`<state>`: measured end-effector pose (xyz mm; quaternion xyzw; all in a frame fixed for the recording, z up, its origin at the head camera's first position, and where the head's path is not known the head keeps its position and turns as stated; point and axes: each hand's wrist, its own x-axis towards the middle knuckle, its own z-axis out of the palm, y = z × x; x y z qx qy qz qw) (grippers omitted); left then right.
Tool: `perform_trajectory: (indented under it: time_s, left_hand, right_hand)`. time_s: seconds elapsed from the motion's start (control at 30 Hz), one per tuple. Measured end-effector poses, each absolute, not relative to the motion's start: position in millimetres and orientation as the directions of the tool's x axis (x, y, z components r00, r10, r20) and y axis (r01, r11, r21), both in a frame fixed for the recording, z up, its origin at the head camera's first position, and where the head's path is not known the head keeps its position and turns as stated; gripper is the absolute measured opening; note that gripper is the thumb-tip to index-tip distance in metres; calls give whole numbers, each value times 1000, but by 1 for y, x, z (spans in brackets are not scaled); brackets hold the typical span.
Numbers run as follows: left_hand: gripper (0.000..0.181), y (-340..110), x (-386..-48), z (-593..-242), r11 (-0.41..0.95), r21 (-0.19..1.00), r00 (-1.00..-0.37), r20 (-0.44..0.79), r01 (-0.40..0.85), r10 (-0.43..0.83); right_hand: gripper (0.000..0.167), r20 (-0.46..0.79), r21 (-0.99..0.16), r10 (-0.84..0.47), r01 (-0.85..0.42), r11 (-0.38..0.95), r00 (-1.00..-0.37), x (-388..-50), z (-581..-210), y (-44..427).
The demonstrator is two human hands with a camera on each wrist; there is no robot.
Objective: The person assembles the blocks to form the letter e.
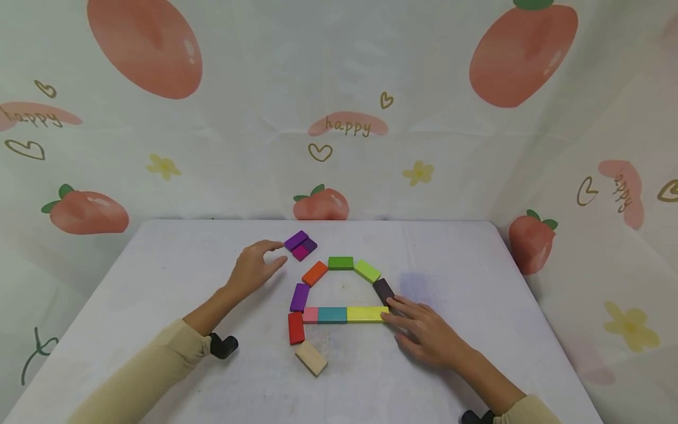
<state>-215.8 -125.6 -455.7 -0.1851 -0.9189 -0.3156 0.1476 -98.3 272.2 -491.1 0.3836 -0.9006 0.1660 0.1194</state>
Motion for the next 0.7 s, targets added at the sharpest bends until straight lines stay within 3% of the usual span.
perform_trajectory:
  time_s: [0.27,0.7]
  left_hand:
    - [52,-122,-245,-469,752,592,-952,255,290,166]
    - [31,-112,-262,-473,762,611,-976,154,215,153]
  right_hand:
    - [56,332,-219,-650,-726,651,-683,-98,-491,271]
    - [56,324,-216,-647,-720,660,-690,-98,-492,273]
